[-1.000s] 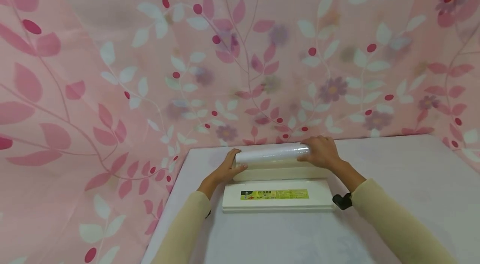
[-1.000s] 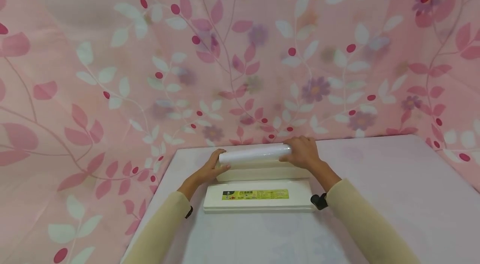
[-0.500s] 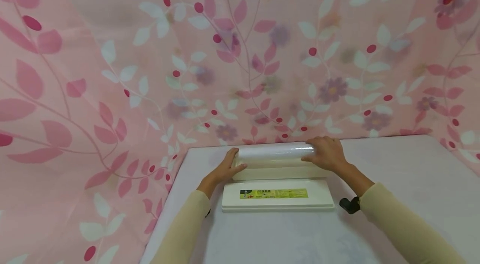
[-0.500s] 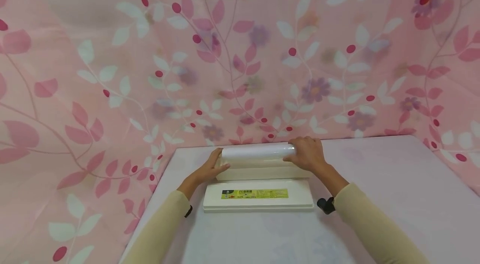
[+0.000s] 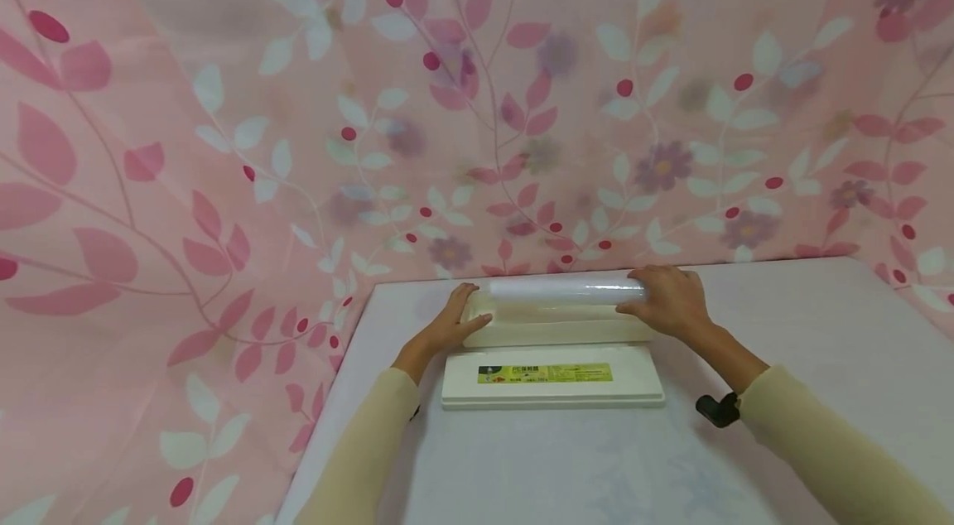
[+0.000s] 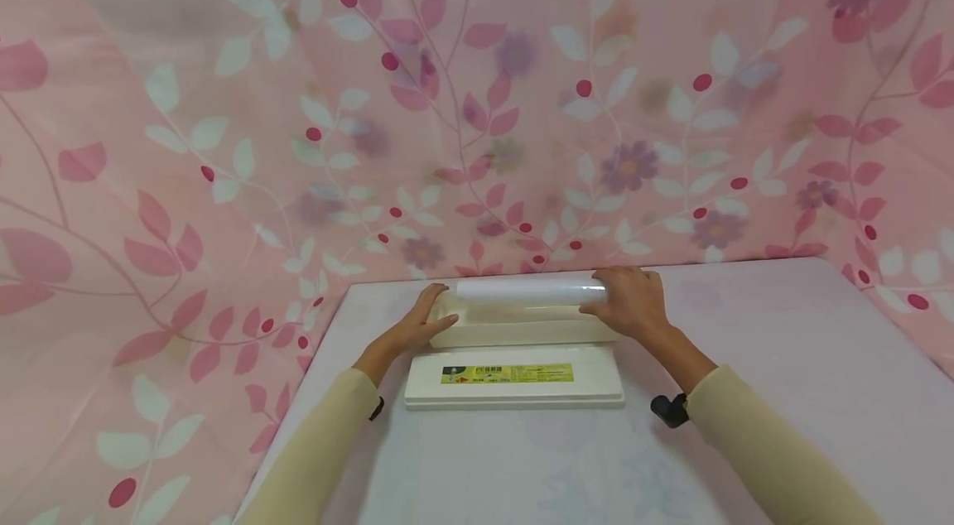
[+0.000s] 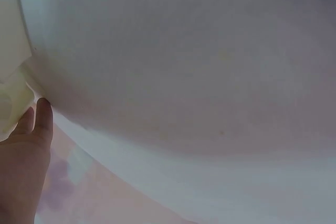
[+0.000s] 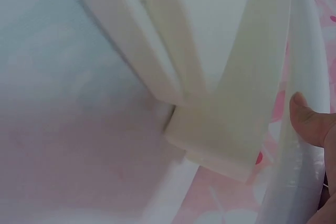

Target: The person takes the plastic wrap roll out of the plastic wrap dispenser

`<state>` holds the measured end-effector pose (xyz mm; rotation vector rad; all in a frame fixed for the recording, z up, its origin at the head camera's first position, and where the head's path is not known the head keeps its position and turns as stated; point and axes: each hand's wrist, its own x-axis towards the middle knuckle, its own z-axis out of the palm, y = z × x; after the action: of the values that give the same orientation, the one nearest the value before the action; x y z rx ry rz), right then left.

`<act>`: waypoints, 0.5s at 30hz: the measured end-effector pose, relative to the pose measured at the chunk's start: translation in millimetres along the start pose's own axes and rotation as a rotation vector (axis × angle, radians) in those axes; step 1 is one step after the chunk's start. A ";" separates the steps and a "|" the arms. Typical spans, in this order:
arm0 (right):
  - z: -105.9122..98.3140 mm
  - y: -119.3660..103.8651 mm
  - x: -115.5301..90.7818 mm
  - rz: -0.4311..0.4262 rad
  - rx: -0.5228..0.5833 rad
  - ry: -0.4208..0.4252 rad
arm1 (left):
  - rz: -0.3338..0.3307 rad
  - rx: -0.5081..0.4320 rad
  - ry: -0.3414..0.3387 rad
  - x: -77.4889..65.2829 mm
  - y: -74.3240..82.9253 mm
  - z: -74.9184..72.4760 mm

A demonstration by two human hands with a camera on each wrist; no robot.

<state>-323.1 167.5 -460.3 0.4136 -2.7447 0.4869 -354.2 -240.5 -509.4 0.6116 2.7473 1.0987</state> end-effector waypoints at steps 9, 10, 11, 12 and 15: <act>-8.3 12.3 -15.2 0.030 -0.009 0.051 | 0.010 -0.007 0.002 -2.1 0.0 -2.7; -9.2 13.8 -16.7 0.035 -0.008 0.059 | 0.012 -0.002 0.001 -2.0 0.0 -2.6; -10.1 15.3 -18.0 0.039 -0.005 0.066 | 0.018 -0.002 0.003 -1.7 0.2 -2.4; -11.0 16.7 -19.4 0.042 -0.003 0.073 | 0.020 -0.006 0.004 -1.5 0.6 -2.2; -14.0 19.9 -23.2 0.044 -0.007 0.088 | 0.018 -0.010 -0.001 -0.9 0.8 -1.4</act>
<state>-305.1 195.8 -461.7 0.3235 -2.6748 0.4941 -353.4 -241.2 -507.9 0.6366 2.7390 1.1148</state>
